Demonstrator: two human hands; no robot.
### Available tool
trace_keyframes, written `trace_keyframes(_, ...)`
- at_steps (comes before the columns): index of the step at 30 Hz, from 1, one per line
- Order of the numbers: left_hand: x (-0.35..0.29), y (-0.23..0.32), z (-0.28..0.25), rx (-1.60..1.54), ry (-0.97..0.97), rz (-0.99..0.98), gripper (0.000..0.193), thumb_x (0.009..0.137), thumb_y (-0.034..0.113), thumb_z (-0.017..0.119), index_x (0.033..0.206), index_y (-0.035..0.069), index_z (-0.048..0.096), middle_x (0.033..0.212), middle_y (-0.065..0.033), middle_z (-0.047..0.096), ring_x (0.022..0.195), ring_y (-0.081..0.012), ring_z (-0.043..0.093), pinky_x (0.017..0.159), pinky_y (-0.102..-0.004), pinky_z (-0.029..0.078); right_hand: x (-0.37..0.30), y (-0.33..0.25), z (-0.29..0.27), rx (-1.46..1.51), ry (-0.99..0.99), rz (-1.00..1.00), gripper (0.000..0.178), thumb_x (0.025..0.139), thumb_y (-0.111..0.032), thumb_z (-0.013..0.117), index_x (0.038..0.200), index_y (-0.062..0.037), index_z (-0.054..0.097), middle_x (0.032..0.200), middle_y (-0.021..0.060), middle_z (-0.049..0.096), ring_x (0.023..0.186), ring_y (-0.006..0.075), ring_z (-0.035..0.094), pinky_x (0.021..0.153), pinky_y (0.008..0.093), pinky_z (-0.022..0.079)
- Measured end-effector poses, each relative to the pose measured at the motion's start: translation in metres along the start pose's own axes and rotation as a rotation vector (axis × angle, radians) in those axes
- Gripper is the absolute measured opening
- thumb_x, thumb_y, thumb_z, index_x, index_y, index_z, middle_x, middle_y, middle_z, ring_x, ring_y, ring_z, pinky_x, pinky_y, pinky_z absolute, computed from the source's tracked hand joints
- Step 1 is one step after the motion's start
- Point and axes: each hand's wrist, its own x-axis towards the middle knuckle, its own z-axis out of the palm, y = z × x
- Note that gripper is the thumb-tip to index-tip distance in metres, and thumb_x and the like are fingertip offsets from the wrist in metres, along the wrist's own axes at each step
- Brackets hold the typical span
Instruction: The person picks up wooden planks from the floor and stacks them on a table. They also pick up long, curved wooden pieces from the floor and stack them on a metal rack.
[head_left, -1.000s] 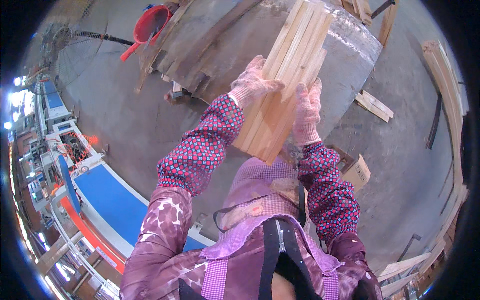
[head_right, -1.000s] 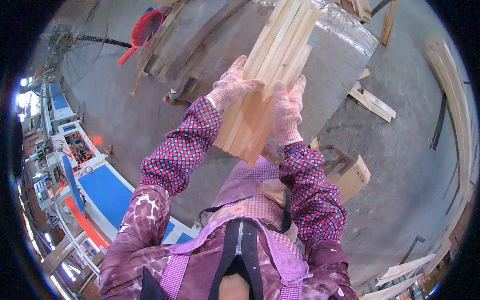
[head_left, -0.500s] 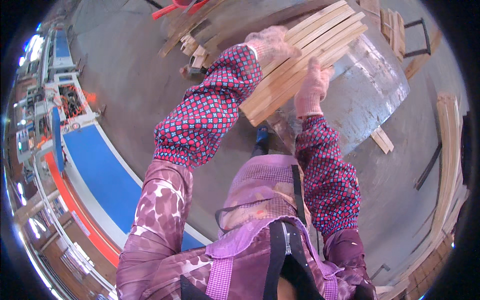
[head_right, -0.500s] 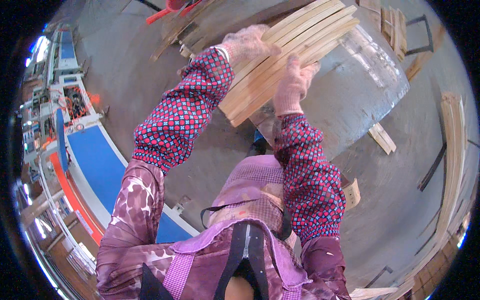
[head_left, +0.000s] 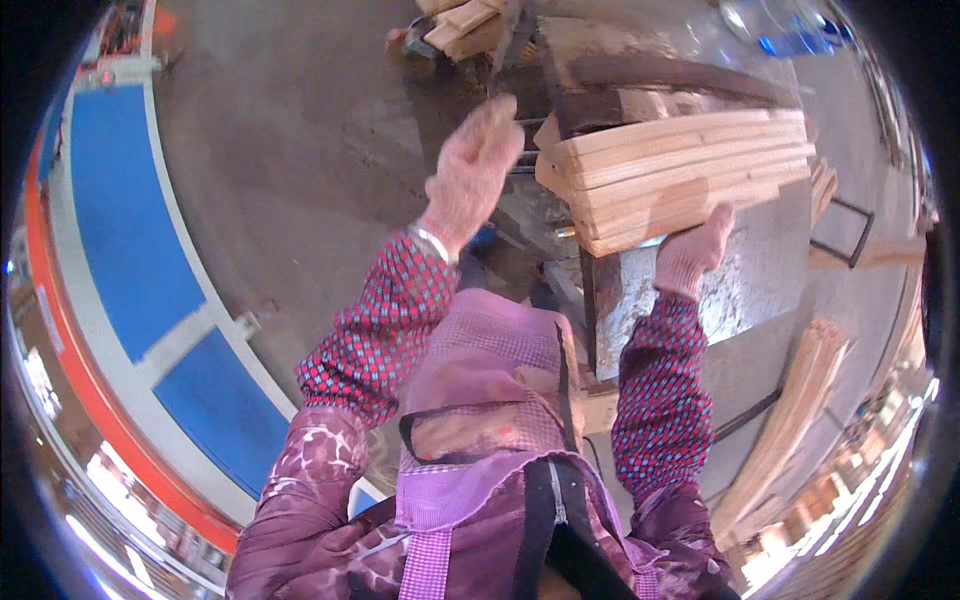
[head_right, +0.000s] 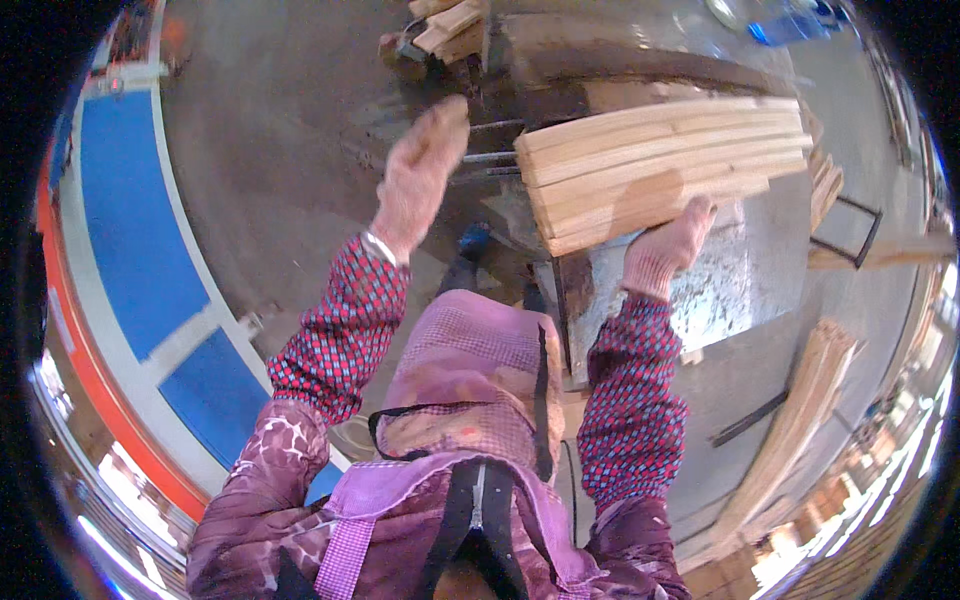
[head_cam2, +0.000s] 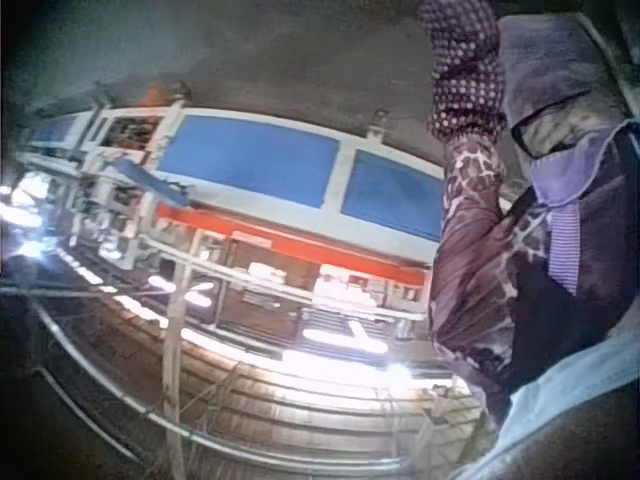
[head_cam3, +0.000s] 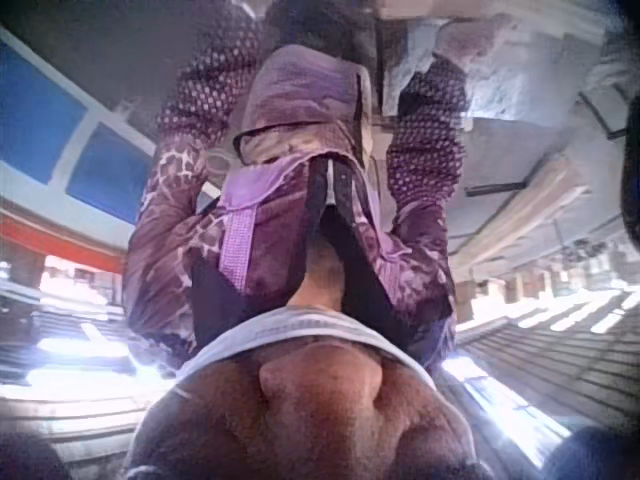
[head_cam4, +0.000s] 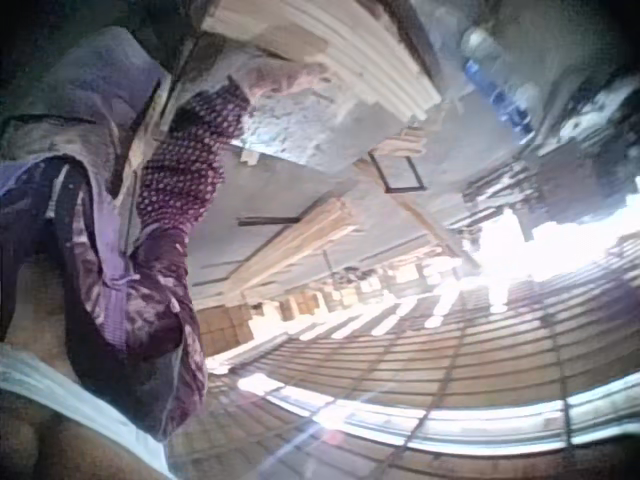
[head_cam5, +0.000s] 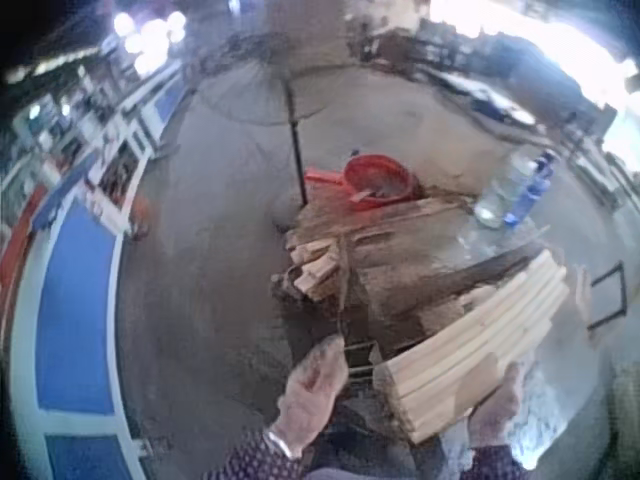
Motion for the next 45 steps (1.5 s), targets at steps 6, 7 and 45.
trace_keyframes(6,-0.120,-0.082,-0.037,-0.094,-0.028,-0.537,0.041,0.091,0.015,0.053,0.128,0.001,0.045,0.127,-0.0067,0.049,0.115,-0.0137,0.045,0.099,-0.0248,0.033,-0.092,-0.023,0.035,-0.082,-0.033,0.127,0.047,0.092,-0.035,0.043,0.125,-0.0024,0.039,0.118,0.0133,0.050,0.108,0.0255,0.050,0.092,0.0369,0.041)
trace_keyframes(7,-0.136,-0.093,-0.039,-0.078,-0.039,-0.578,0.040,0.091,0.014,0.053,0.128,0.001,0.045,0.127,-0.0066,0.049,0.114,-0.0135,0.045,0.098,-0.0245,0.034,-0.107,-0.026,0.034,-0.084,-0.045,0.182,0.046,0.092,-0.035,0.043,0.124,-0.0022,0.040,0.116,0.0133,0.051,0.108,0.0257,0.050,0.091,0.0364,0.040)
trace_keyframes(45,-0.149,-0.073,0.091,-0.351,-0.044,-0.552,0.045,0.077,-0.002,0.065,0.119,-0.002,0.049,0.114,-0.0096,0.058,0.103,-0.0163,0.054,0.093,-0.0290,0.042,-0.085,-0.027,-0.083,0.018,-0.310,0.713,0.027,0.090,-0.016,0.050,0.113,-0.0013,0.050,0.114,0.0110,0.056,0.106,0.0241,0.053,0.092,0.0377,0.044)
